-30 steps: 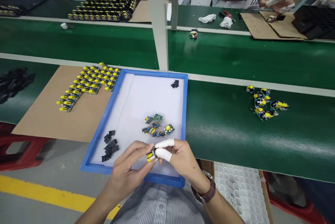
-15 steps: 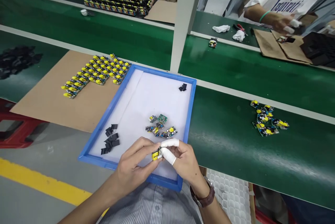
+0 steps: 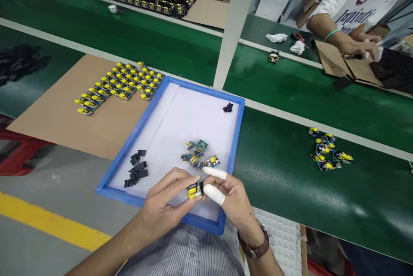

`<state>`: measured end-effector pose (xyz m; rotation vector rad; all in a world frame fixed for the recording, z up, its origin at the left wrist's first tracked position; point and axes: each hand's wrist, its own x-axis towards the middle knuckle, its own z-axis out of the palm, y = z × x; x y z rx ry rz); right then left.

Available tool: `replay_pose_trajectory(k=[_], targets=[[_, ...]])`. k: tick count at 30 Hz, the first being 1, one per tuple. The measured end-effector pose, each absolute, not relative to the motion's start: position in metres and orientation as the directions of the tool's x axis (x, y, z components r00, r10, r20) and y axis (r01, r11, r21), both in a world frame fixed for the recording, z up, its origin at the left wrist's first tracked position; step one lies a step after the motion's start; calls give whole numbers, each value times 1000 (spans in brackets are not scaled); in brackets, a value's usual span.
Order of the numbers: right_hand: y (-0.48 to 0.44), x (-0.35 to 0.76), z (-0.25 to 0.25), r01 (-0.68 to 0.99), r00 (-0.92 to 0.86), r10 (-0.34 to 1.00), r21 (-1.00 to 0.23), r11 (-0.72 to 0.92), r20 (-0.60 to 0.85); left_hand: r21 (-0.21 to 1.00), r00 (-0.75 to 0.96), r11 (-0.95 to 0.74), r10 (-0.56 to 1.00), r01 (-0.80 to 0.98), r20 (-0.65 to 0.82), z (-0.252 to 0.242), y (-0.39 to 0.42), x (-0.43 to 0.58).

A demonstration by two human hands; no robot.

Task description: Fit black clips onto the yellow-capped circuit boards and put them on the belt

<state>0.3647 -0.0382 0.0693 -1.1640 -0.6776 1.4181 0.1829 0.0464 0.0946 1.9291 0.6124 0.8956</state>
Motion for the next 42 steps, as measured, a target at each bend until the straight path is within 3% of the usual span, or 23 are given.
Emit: replay_pose_trajectory(k=[7, 15, 20, 29, 34, 42], targets=[[-44, 359, 78, -361, 150, 948, -908, -210, -279, 878, 595, -472, 730, 83, 336, 96, 45, 184], [-41, 356, 80, -301, 203, 967, -949, -90, -156, 884, 573, -463, 741, 58, 351, 91, 41, 185], [-38, 357, 86, -297, 119, 975, -944, -146, -189, 894, 529, -445, 770, 47, 356, 92, 38, 184], [-39, 360, 70, -370, 185, 925, -895, -249, -333, 887, 578, -462, 724, 4, 375, 96, 37, 183], [-39, 362, 69, -318, 162, 952, -927, -198, -259, 887, 604, -461, 713, 23, 355, 99, 35, 183], [-39, 359, 66, -394, 119, 959, -898, -193, -258, 870, 607, -493, 694, 8, 387, 100, 31, 183]])
